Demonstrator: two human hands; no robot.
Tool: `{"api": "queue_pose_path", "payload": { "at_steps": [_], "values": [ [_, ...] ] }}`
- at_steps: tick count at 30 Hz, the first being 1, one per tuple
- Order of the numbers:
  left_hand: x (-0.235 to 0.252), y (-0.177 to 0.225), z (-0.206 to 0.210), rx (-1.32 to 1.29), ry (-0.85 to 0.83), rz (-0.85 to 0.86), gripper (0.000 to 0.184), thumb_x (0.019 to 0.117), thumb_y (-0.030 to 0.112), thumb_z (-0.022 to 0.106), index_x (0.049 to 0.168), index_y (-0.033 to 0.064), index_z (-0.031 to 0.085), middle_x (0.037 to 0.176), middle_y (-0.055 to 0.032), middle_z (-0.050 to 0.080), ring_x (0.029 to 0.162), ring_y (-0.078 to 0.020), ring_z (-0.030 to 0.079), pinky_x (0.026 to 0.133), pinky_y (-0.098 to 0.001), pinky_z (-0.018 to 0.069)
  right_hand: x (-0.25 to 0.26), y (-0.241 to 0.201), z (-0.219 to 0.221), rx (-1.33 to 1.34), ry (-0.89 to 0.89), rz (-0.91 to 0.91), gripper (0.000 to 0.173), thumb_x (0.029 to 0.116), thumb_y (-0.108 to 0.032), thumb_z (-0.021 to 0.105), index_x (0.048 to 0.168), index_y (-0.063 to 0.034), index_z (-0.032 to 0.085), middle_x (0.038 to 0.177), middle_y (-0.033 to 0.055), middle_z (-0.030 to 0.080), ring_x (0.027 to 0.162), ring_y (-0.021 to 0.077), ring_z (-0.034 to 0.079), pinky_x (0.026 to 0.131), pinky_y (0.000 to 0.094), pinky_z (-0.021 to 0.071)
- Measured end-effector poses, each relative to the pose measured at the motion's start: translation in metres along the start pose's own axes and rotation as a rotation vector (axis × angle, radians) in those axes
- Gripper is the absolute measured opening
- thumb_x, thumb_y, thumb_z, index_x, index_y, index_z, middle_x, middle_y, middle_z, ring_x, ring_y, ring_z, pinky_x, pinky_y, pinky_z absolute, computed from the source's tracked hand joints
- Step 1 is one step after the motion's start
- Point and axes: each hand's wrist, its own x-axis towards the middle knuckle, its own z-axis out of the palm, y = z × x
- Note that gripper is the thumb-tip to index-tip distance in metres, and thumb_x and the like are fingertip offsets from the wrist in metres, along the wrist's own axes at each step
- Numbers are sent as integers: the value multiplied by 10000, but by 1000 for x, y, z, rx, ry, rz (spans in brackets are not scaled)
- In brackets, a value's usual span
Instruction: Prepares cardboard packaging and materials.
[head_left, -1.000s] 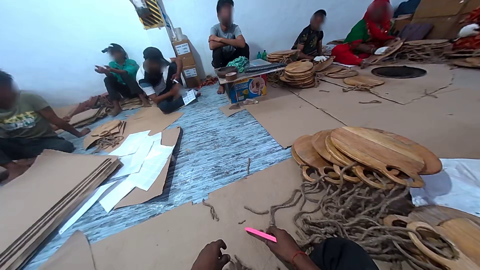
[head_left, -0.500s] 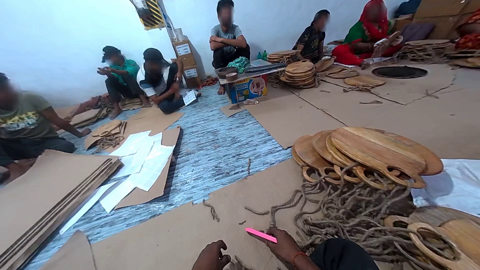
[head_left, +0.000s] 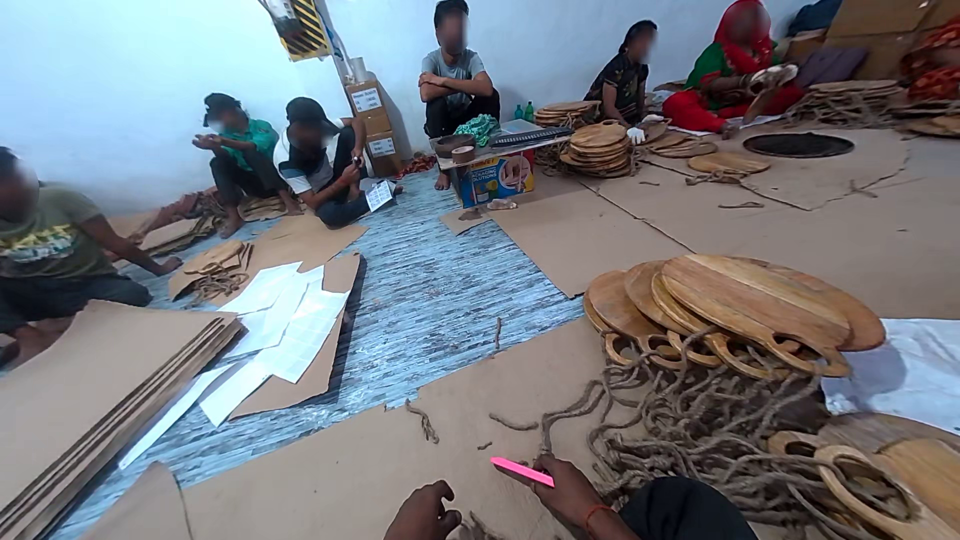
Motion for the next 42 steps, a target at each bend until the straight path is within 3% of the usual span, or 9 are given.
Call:
{"api": "queue_pose_path", "payload": {
  "at_steps": [42],
  "values": [
    [1, -2, 0, 13, -2, 10, 476, 1076, 312, 565, 1430, -6, 550, 1260, -230, 693, 1178, -373, 677, 1065, -558, 494, 1, 0, 0, -3, -5, 1, 382, 981, -337, 653, 1269, -88, 675, 1183, 175, 718, 1122, 342, 685, 969, 564, 521]
  ]
}}
